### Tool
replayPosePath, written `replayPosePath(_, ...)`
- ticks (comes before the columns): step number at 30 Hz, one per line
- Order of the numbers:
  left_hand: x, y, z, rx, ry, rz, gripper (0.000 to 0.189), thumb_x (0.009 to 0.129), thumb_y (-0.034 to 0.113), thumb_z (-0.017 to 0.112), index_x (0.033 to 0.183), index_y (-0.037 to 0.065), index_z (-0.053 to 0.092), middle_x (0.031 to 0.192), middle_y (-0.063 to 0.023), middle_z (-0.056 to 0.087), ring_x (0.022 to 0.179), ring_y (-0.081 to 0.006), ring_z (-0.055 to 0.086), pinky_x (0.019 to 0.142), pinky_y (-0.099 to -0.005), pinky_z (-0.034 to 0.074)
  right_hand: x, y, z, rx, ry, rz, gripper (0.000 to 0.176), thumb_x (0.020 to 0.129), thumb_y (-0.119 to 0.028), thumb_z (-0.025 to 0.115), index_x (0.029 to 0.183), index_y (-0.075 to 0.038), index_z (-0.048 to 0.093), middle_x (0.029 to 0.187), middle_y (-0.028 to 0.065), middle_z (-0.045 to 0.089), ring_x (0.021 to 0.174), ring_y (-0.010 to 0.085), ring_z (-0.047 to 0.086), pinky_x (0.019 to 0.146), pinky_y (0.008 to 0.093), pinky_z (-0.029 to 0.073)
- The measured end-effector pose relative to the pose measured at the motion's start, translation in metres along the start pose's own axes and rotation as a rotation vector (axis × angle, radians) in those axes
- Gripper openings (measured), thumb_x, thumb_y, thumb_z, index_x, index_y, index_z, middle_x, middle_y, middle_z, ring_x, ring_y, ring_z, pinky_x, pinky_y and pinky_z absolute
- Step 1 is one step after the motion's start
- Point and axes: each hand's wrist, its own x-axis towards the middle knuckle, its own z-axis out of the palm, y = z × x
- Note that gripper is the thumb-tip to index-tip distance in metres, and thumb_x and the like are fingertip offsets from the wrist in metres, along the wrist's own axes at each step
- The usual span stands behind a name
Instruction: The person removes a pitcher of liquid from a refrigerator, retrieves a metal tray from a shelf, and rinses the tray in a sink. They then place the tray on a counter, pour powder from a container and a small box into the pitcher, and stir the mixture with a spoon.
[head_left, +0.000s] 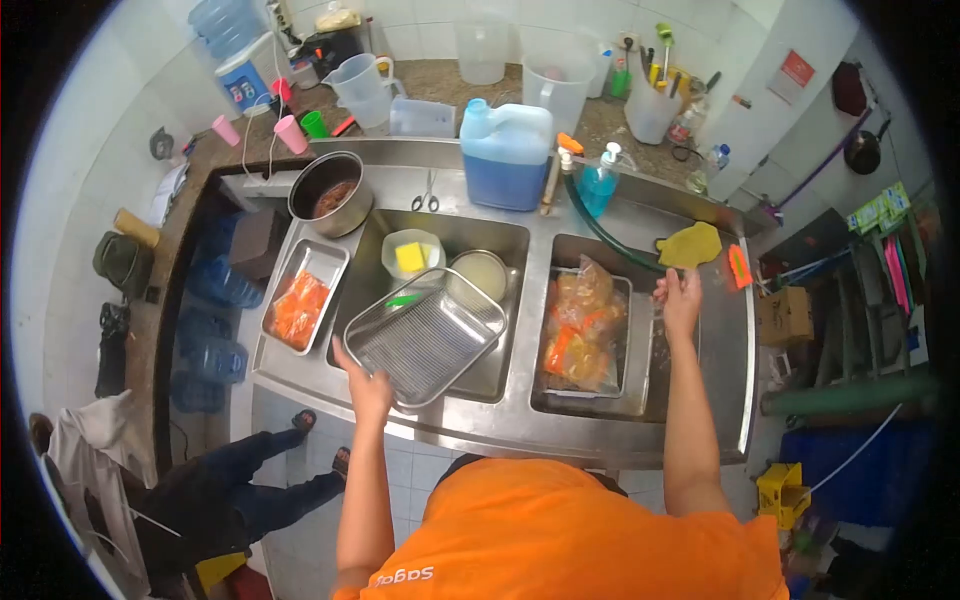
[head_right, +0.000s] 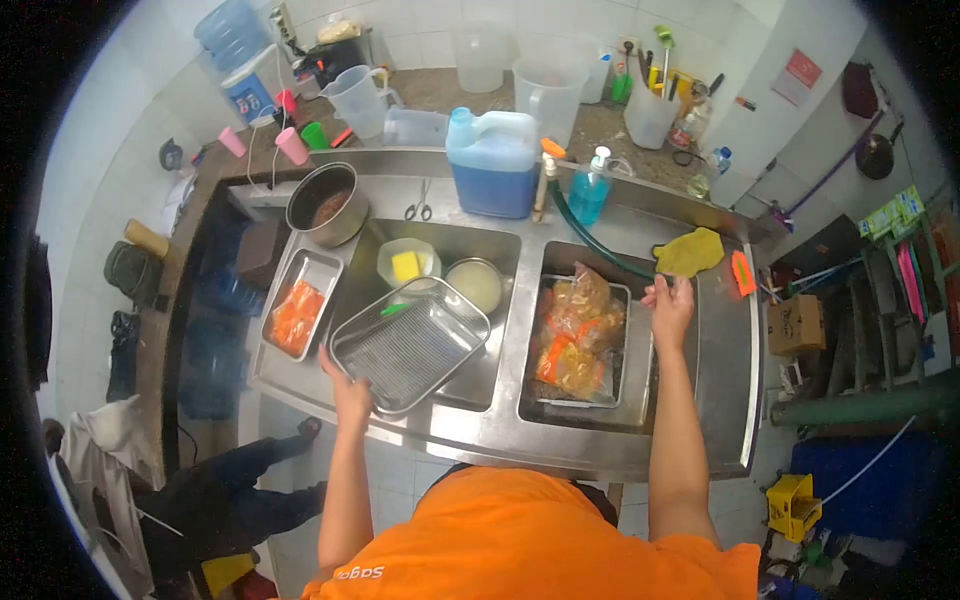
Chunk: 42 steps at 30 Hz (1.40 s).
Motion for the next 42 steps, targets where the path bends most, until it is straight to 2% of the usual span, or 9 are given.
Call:
replayPosePath(2, 0.035, -0.034, 0.021, 0.134, -0.038, 0.374, 0.08, 0.084, 0.003, 0.057, 0.157, 0.013, 0.026, 0.149, -0.0338, 0.039, 0.122, -0.0485, 0.056, 0.103, -0.0469, 0.047, 0.008, -0.043, 0.014, -0.014, -0.013, -0.078, 0.022, 0.099, -0.016, 0.066, 0.113, -0.002, 0.057, 0.078, 0.0073, 0.066, 0.059, 0.0115, 0.062, 0.052, 0.0245, 0.049)
replayPosePath(5, 0.049, 0.016, 0.034, 0.403, -0.286, 0.151, 0.064, 0.086, 0.006, 0.059, 0.145, 0.023, 0.044, 0.138, -0.0288, 0.045, 0.11, -0.0534, 0.061, 0.096, -0.054, 0.051, 0.001, -0.13, 0.064, -0.119, -0.069, -0.253, 0.027, 0.096, -0.02, 0.072, 0.108, 0.0, 0.059, 0.075, 0.0091, 0.066, 0.057, 0.0131, 0.064, 0.048, 0.0267, 0.049)
replayPosePath(9, 0.076, 0.049, 0.065, 0.664, -0.427, 0.33, 0.059, 0.087, 0.006, 0.059, 0.143, 0.021, 0.047, 0.137, -0.0274, 0.047, 0.103, -0.0485, 0.066, 0.09, -0.052, 0.055, -0.03, -0.199, 0.141, -0.56, -0.259, -0.438, 0.036, 0.089, -0.029, 0.078, 0.099, 0.0, 0.059, 0.069, 0.0166, 0.067, 0.058, 0.0269, 0.068, 0.053, 0.0391, 0.053)
replayPosePath(14, 0.112, 0.053, 0.108, 0.87, -0.544, 0.498, 0.052, 0.092, 0.012, 0.056, 0.143, 0.022, 0.049, 0.137, -0.0264, 0.048, 0.1, -0.0435, 0.07, 0.084, -0.0484, 0.058, -0.105, -0.123, 0.252, -0.563, -0.517, -0.651, 0.029, 0.088, -0.024, 0.071, 0.098, -0.004, 0.054, 0.069, 0.0198, 0.067, 0.068, 0.0421, 0.069, 0.058, 0.0486, 0.055)
replayPosePath(18, 0.135, 0.036, 0.109, 0.848, -0.599, 0.543, 0.055, 0.091, 0.018, 0.059, 0.144, 0.025, 0.048, 0.139, -0.0247, 0.048, 0.105, -0.0428, 0.068, 0.087, -0.0483, 0.057, -0.135, -0.069, 0.302, -0.73, -0.541, -0.664, 0.026, 0.084, -0.02, 0.073, 0.099, -0.006, 0.056, 0.065, 0.0173, 0.066, 0.065, 0.0382, 0.07, 0.057, 0.0467, 0.056)
replayPosePath(22, 0.136, 0.027, 0.108, 0.876, -0.611, 0.301, 0.064, 0.089, 0.01, 0.061, 0.148, 0.026, 0.044, 0.145, -0.0253, 0.045, 0.11, -0.043, 0.067, 0.091, -0.0484, 0.056, -0.149, -0.007, 0.318, -0.845, -0.662, -0.852, 0.016, 0.085, -0.012, 0.062, 0.097, -0.006, 0.054, 0.063, 0.016, 0.067, 0.06, 0.0354, 0.07, 0.053, 0.0463, 0.055)
replayPosePath(34, 0.111, -0.012, 0.136, 0.843, -0.642, 0.262, 0.056, 0.093, 0.013, 0.056, 0.147, 0.017, 0.041, 0.155, -0.0333, 0.031, 0.106, -0.0428, 0.069, 0.086, -0.0487, 0.058, -0.167, 0.029, 0.306, -0.763, -0.652, -0.594, 0.007, 0.088, -0.012, 0.057, 0.09, -0.007, 0.059, 0.071, 0.0205, 0.068, 0.071, 0.042, 0.07, 0.061, 0.0542, 0.054)
replayPosePath(38, 0.074, -0.006, 0.131, 0.753, -0.548, 0.288, 0.063, 0.092, 0.013, 0.059, 0.151, 0.017, 0.036, 0.158, -0.0334, 0.025, 0.104, -0.045, 0.069, 0.082, -0.0486, 0.059, -0.178, 0.063, 0.31, -0.406, -0.502, -0.385, 0.032, 0.081, 0.0, 0.057, 0.111, -0.004, 0.068, 0.084, 0.0261, 0.07, 0.083, 0.0438, 0.069, 0.07, 0.0513, 0.054)
replayPosePath(42, 0.049, -0.025, 0.133, 0.788, -0.558, 0.369, 0.062, 0.093, 0.013, 0.057, 0.152, 0.017, 0.037, 0.16, -0.0309, 0.024, 0.104, -0.0456, 0.068, 0.084, -0.0494, 0.059, -0.185, 0.046, 0.331, -0.217, -0.434, 0.142, 0.036, 0.086, 0.0, 0.06, 0.12, -0.005, 0.069, 0.088, 0.0138, 0.072, 0.076, 0.0217, 0.069, 0.074, 0.0328, 0.053)
